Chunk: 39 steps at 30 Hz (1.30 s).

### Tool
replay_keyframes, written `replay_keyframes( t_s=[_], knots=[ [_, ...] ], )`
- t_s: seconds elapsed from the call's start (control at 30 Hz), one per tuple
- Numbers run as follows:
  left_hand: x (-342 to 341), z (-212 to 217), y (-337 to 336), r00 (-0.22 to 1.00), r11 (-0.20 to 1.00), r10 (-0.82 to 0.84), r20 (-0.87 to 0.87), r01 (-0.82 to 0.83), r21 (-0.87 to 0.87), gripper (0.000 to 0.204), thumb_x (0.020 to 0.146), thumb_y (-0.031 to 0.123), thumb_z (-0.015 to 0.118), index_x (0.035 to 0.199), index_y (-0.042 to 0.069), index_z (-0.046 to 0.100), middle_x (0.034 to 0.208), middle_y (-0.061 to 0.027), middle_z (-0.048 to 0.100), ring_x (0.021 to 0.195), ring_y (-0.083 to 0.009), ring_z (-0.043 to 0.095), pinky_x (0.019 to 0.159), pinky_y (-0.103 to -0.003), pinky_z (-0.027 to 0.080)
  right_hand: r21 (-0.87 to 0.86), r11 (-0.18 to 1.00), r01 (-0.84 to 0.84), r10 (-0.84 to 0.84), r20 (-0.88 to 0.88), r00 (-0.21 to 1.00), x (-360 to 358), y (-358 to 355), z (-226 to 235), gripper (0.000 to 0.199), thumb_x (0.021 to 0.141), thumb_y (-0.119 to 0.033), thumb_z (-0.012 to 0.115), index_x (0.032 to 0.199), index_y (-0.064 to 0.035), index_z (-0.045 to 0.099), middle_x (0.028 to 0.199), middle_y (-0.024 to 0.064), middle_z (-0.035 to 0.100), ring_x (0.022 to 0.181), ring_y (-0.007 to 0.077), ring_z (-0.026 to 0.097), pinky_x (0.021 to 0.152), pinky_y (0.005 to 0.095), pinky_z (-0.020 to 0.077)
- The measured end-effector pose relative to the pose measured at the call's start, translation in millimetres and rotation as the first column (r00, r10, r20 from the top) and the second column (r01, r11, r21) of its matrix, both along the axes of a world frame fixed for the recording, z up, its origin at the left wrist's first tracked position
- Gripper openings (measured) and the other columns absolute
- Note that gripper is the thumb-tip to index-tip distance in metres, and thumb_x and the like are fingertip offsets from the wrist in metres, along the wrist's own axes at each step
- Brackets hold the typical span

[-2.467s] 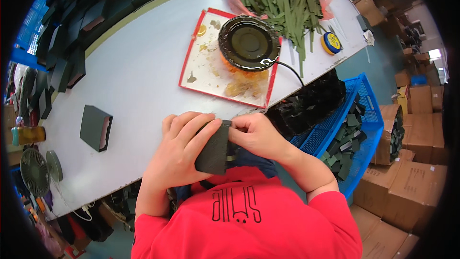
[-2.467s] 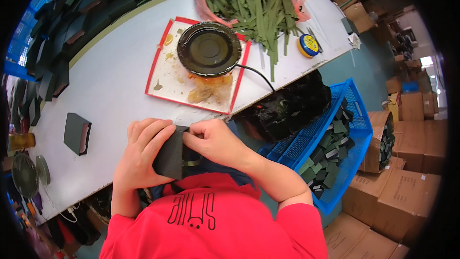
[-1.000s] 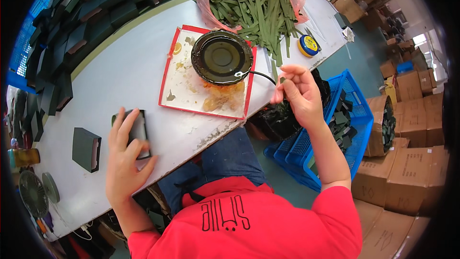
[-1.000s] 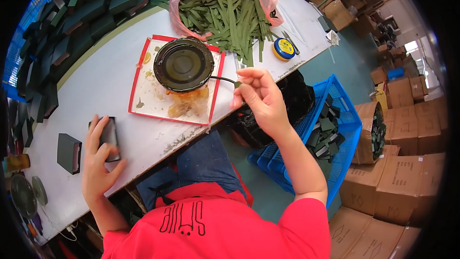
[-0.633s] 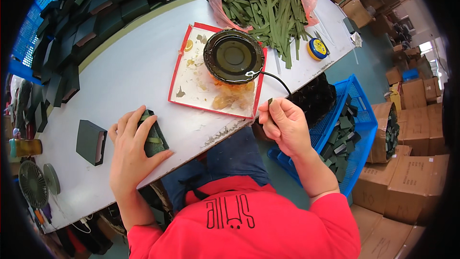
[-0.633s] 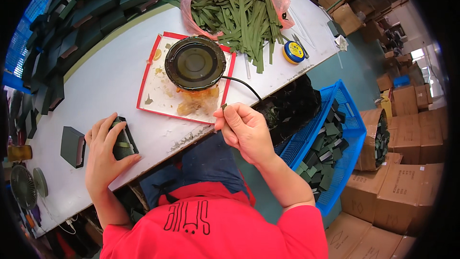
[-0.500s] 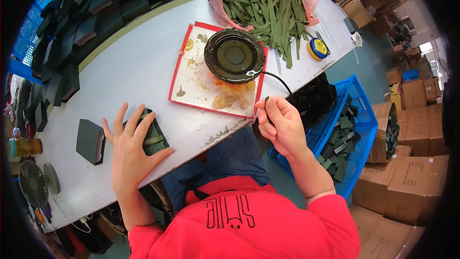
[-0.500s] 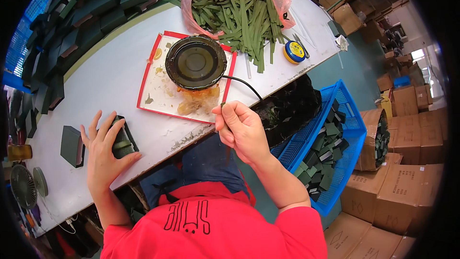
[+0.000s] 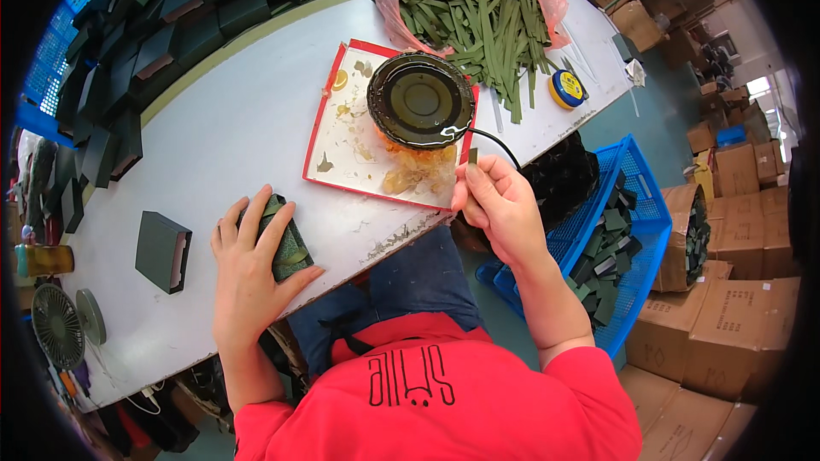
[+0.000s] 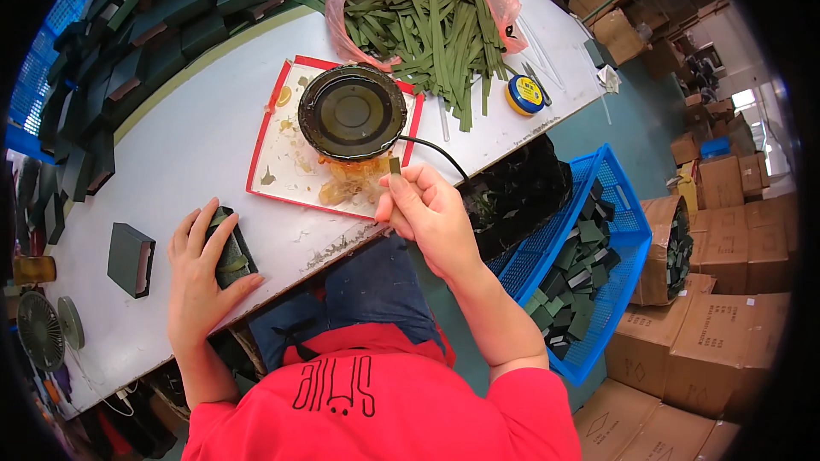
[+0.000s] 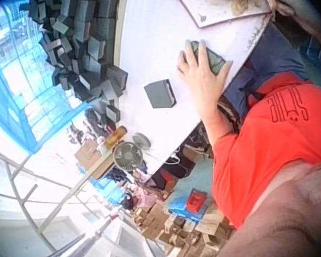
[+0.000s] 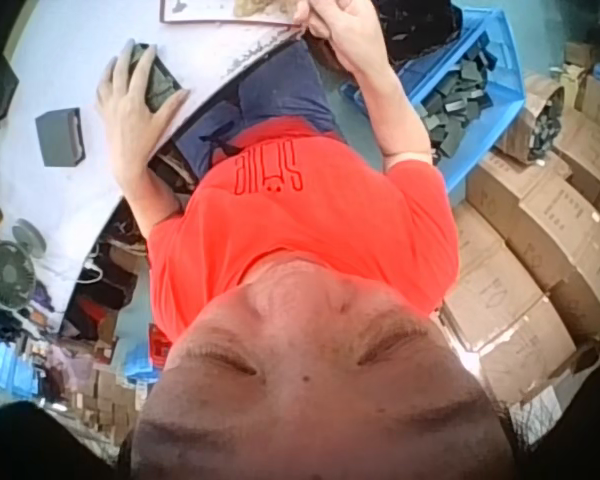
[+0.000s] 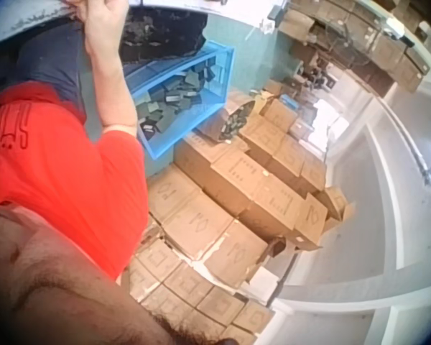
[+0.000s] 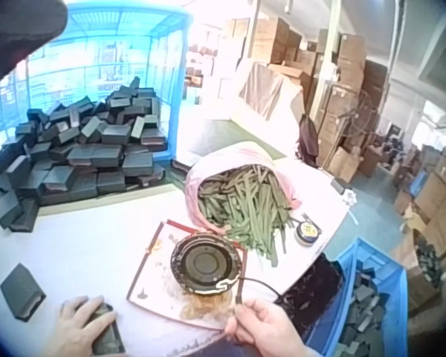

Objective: The person assembles small green boxes by inserting green ribbons into slots on the sides. They pick up a box, thread a ribbon through the side, and place the finished unit on the table. The person repeats this process for multiple boxes, occasionally retrieving ribbons from a nearby pile.

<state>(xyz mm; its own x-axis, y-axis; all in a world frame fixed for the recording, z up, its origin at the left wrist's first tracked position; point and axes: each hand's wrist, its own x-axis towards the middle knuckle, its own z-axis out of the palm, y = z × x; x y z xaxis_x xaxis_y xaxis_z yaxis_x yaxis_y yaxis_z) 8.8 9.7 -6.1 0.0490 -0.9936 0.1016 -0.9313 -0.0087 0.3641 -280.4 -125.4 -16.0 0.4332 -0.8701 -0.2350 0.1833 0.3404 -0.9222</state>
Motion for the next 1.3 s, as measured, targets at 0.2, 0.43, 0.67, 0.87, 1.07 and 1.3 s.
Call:
replay_keyframes(
  t_s=[0.2, 0.43, 0.67, 0.87, 1.07, 1.3],
  knots=[
    [0, -1, 1, 1.000, 1.000, 0.011, -0.011, -0.011, -0.001, 0.087, 0.062, 0.038, 0.087, 0.136, 0.005, 0.055, 0.148, -0.0145, 0.046, 0.132, -0.0380, 0.041, 0.109, -0.051, 0.029, -0.018, 0.999, 0.044, -0.045, -0.060, 0.997, 9, -12, -4, 0.021, 0.103, -0.023, 0.058, 0.097, -0.0029, 0.061, 0.068, -0.0004, 0.059, 0.052, 0.0027, 0.039, 0.048, 0.0206, 0.0279],
    [1, 2, 4, 0.999, 0.999, 0.025, -0.029, -0.024, 0.029, 0.105, 0.055, 0.030, 0.091, 0.144, 0.001, 0.044, 0.144, -0.0178, 0.046, 0.132, -0.0366, 0.042, 0.109, -0.049, 0.030, -0.015, 0.998, 0.065, -0.066, -0.089, 0.994, 16, -19, -7, 0.023, 0.102, -0.026, 0.060, 0.091, -0.0050, 0.061, 0.064, -0.0034, 0.054, 0.053, 0.0020, 0.040, 0.048, 0.0197, 0.0286],
    [-1, 0, 3, 1.000, 0.999, 0.028, -0.004, -0.028, 0.022, 0.104, 0.055, 0.024, 0.091, 0.145, 0.001, 0.044, 0.139, -0.0160, 0.048, 0.130, -0.0360, 0.043, 0.109, -0.048, 0.032, -0.004, 0.996, 0.087, -0.087, -0.099, 0.991, 20, -21, -9, 0.024, 0.101, -0.026, 0.061, 0.088, -0.0065, 0.060, 0.062, -0.0043, 0.051, 0.052, 0.0014, 0.040, 0.046, 0.0191, 0.0272],
    [-2, -2, 2, 0.999, 0.999, 0.032, -0.006, -0.032, 0.009, 0.103, 0.055, 0.025, 0.091, 0.144, 0.001, 0.045, 0.138, -0.0155, 0.049, 0.128, -0.0358, 0.044, 0.108, -0.048, 0.031, 0.036, 0.996, 0.080, -0.080, -0.001, 0.997, 14, -22, -14, 0.019, 0.100, -0.022, 0.060, 0.088, -0.0071, 0.059, 0.062, -0.0042, 0.051, 0.050, 0.0020, 0.037, 0.045, 0.0194, 0.0254],
    [0, -6, 3, 0.993, 0.997, -0.009, -0.116, 0.000, -0.078, 0.100, 0.056, 0.027, 0.091, 0.141, 0.000, 0.047, 0.136, -0.0160, 0.052, 0.126, -0.0366, 0.047, 0.107, -0.048, 0.034, -0.145, 0.989, 0.022, -0.025, -0.019, 0.999, 14, 9, -3, 0.016, 0.103, -0.017, 0.056, 0.095, -0.0030, 0.059, 0.072, 0.0007, 0.058, 0.055, 0.0048, 0.045, 0.051, 0.0204, 0.0341],
    [-5, 4, -8, 0.896, 0.959, -0.264, -0.356, 0.206, -0.192, 0.101, 0.054, 0.029, 0.093, 0.141, 0.000, 0.049, 0.137, -0.0168, 0.052, 0.125, -0.0382, 0.049, 0.105, -0.047, 0.040, 0.067, 0.876, -0.478, 0.482, -0.073, 0.873, 29, 47, 14, 0.014, 0.102, -0.014, 0.058, 0.096, -0.0015, 0.062, 0.079, -0.0023, 0.059, 0.068, 0.0027, 0.050, 0.058, 0.0193, 0.0388]
  ],
)
